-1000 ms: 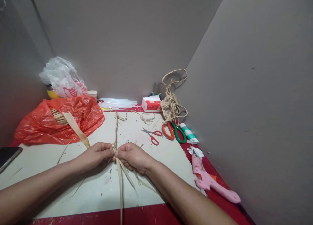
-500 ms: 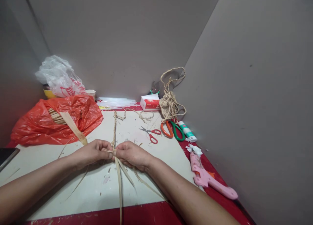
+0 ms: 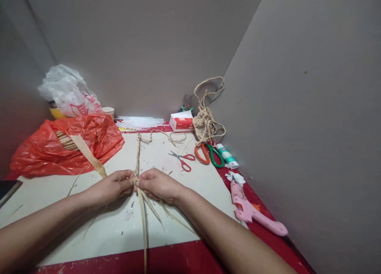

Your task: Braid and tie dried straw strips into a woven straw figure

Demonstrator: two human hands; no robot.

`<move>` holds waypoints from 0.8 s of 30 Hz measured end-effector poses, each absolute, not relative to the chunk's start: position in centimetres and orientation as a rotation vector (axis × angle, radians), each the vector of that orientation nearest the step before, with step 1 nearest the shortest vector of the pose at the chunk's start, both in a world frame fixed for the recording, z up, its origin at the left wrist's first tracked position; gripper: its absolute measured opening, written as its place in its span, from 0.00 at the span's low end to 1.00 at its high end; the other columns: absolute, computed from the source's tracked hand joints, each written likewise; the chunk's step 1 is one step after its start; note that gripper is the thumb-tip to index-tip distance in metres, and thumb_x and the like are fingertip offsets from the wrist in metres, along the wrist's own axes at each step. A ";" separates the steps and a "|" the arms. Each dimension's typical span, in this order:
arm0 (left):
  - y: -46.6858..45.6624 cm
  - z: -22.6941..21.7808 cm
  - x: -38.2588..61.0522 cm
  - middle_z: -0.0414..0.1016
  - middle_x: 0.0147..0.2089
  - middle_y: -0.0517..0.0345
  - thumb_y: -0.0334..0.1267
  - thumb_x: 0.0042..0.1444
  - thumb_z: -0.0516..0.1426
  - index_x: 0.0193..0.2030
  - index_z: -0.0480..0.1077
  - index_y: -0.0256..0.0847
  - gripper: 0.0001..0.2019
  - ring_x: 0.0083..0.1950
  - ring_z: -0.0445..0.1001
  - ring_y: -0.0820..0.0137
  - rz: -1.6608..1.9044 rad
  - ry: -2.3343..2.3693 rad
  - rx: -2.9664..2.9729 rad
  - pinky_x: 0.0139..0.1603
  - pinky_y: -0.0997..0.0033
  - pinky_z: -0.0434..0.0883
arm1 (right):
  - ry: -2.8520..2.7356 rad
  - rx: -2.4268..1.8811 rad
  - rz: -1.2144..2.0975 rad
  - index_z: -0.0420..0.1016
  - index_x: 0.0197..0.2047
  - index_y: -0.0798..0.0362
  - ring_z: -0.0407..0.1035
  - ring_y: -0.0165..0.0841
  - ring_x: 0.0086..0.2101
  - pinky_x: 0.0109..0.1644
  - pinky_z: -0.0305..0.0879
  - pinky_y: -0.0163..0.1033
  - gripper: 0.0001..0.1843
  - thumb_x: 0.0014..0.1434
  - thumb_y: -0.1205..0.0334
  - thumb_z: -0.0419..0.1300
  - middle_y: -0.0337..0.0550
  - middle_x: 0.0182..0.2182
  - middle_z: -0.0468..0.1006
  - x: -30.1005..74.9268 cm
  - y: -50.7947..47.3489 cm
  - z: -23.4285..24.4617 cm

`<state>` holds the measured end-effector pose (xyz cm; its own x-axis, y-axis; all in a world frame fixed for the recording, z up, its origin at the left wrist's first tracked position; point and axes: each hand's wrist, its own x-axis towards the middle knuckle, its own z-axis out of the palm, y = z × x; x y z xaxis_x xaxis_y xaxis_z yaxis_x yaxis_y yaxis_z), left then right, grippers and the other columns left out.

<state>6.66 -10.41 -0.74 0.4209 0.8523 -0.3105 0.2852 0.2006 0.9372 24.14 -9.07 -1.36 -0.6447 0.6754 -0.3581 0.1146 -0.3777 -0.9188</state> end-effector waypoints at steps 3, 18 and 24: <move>-10.4 -0.9 6.7 0.55 0.19 0.67 0.42 0.52 0.52 0.26 0.64 0.37 0.11 0.18 0.50 0.81 0.508 1.146 1.306 0.18 0.79 0.48 | -1.516 -1.084 2.053 0.68 0.28 0.57 0.43 0.19 0.11 0.13 0.35 0.29 0.16 0.51 0.51 0.61 0.25 0.11 0.54 24.2 -9.1 -1.3; -10.3 -0.7 6.6 0.50 0.13 0.70 0.44 0.53 0.51 0.26 0.63 0.38 0.12 0.12 0.43 0.82 0.497 1.034 1.092 0.11 0.79 0.43 | -1.656 -1.035 2.008 0.66 0.28 0.57 0.42 0.19 0.14 0.17 0.35 0.30 0.16 0.55 0.51 0.57 0.26 0.12 0.52 24.1 -9.1 -0.4; -10.3 -0.5 6.5 0.51 0.14 0.72 0.42 0.51 0.55 0.29 0.62 0.39 0.09 0.14 0.44 0.82 0.533 0.985 1.119 0.14 0.79 0.43 | -1.499 -0.959 2.086 0.62 0.27 0.55 0.44 0.19 0.13 0.15 0.36 0.30 0.16 0.54 0.51 0.58 0.26 0.13 0.54 24.3 -9.0 -1.2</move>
